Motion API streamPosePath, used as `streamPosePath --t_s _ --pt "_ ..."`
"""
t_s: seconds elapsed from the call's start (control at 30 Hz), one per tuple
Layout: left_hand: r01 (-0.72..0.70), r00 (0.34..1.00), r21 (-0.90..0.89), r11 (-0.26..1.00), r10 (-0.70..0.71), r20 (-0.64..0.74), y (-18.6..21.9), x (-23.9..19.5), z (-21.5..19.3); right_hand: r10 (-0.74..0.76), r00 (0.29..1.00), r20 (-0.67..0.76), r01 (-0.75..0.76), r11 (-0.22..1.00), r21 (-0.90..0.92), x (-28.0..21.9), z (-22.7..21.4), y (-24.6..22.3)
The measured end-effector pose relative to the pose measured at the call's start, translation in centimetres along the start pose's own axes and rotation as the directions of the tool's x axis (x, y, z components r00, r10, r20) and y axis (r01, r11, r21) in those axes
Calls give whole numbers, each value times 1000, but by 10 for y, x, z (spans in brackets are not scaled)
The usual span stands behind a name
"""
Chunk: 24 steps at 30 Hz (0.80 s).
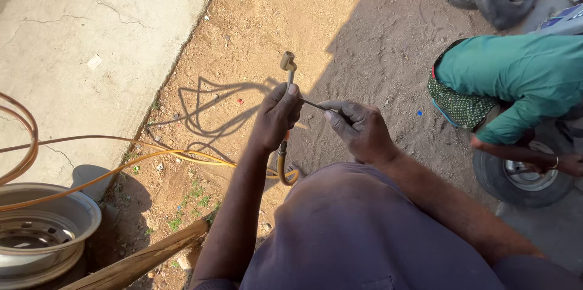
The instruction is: The person uses a compressed air hose to clean a cylindrical air filter. They hold the filter with one hand and direct the air nozzle at the mesh surface with the other, rotating the filter to clean different sections. The person also briefly manipulates the hose nozzle with a small metal tool.
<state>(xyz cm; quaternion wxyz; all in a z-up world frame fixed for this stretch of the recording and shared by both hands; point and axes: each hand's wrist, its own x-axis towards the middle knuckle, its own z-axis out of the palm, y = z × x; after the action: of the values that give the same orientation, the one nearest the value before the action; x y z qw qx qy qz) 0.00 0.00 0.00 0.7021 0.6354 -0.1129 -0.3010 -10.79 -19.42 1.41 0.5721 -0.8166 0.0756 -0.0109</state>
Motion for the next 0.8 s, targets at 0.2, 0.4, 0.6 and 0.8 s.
streamPosePath --t_s 0.2,0.4,0.6,0.8 --pt "1 997 202 979 15 -75 1 -8 -5 -498 867 -7 469 822 -323 2 6 -28" --pt "138 986 342 929 -98 -133 0 -16 -14 -583 812 44 549 735 -398 4 20 -30" --pt "5 989 407 913 56 -138 -19 -25 -26 371 874 313 -484 709 513 14 41 0" --pt "50 991 403 914 5 -135 -32 -35 -42 338 726 599 -687 296 664 11 47 15"
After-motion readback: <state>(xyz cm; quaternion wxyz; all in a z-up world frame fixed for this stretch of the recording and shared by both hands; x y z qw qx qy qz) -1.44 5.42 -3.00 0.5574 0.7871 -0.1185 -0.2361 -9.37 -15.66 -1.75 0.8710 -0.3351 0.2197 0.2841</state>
